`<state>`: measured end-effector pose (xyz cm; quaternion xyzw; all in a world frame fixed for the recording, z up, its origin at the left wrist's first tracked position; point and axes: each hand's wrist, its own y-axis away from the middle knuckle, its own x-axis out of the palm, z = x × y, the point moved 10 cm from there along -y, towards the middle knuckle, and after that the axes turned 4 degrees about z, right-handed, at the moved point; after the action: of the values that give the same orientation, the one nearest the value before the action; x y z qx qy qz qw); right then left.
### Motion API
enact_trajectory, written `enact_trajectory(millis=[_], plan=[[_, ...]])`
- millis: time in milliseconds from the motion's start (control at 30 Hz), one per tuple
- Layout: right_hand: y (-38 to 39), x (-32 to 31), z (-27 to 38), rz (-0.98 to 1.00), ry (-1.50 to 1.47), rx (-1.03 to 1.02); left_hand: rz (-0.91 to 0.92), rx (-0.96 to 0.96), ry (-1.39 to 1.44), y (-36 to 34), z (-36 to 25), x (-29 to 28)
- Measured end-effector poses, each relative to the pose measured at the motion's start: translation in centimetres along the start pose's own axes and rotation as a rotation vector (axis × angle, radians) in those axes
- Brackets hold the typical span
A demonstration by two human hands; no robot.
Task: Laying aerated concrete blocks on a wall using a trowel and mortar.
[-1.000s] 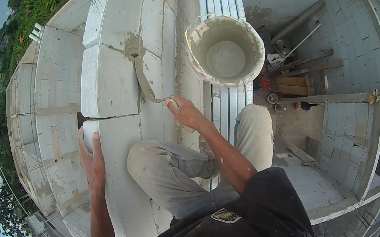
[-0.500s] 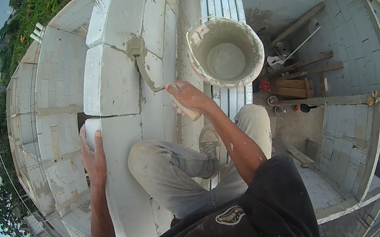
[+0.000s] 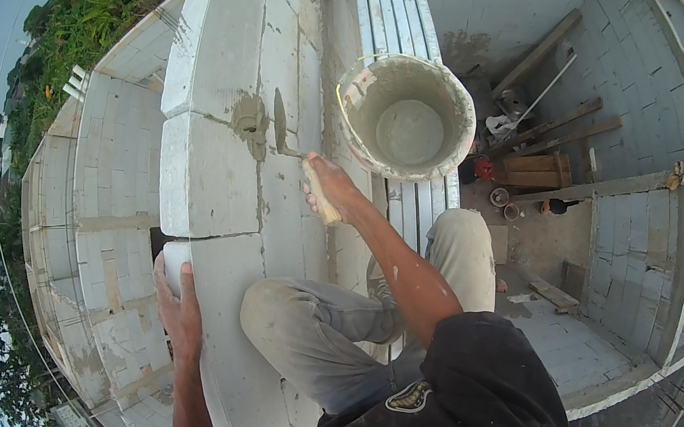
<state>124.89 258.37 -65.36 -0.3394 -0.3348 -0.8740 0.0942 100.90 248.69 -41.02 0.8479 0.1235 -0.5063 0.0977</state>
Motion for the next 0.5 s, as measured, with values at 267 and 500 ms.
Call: enact_trajectory(millis=[267,500], plan=[[4.0,2.9,-1.0,0.260,0.289,-0.044,-0.021,0.010,-0.030,0.1,0.5,-0.6],[-0.5,-0.4,4.1,0.072,0.051,-0.060,0.068,-0.019,0.111,-1.3,0.1,-0.5]])
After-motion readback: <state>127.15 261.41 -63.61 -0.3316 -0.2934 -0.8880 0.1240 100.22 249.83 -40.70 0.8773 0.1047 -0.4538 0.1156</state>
